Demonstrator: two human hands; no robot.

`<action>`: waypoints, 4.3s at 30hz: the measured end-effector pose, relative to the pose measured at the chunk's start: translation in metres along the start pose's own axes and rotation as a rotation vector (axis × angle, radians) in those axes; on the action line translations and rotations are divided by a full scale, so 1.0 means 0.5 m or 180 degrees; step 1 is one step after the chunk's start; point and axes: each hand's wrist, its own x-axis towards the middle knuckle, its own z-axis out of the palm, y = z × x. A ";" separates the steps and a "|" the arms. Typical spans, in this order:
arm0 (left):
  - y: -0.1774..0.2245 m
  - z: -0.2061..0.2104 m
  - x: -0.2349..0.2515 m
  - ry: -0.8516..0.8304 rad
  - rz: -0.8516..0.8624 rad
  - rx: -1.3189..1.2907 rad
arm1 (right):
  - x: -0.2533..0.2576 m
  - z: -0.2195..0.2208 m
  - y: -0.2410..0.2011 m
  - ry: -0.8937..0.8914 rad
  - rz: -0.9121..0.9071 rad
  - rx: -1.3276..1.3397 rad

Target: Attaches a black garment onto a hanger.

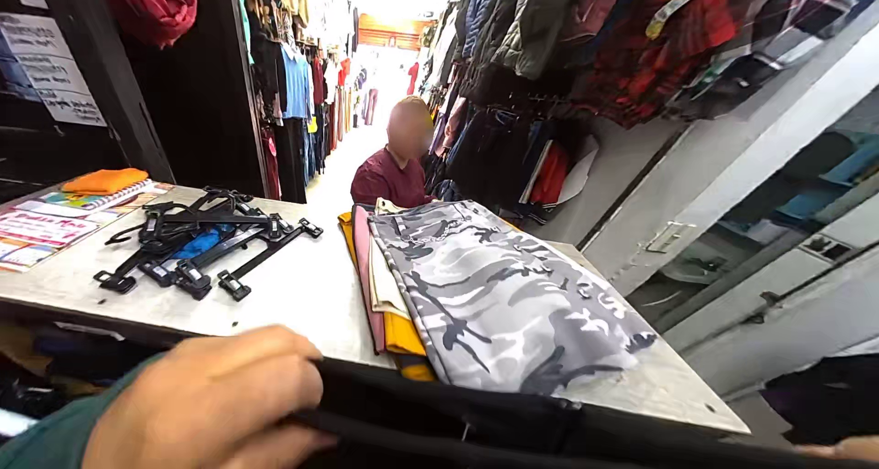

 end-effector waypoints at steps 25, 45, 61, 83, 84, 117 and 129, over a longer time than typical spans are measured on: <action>-0.524 0.222 0.085 -0.1193 -0.4503 0.0668 | 0.313 0.223 0.706 -0.1859 0.1242 -0.0929; -0.388 0.155 0.072 0.0723 -0.1995 0.1713 | 0.571 0.178 0.265 -0.1264 -0.1470 -0.0341; -0.509 0.324 0.192 0.0165 -0.1612 0.0112 | 0.467 0.510 0.445 -0.2389 -0.0413 0.0142; -0.467 0.320 0.155 0.0293 -0.2964 -0.2010 | 0.462 0.518 0.445 -0.1277 -0.0240 0.0393; -0.466 0.324 0.153 0.0352 -0.2818 -0.1992 | 0.463 0.514 0.442 -0.1242 -0.0241 0.0405; -0.448 0.349 0.148 0.1339 -0.1762 -0.1311 | 0.466 0.515 0.429 -0.1469 -0.0011 0.1503; -0.430 0.329 0.170 0.1333 -0.2976 -0.2151 | 0.462 0.516 0.429 -0.1594 -0.0269 0.1221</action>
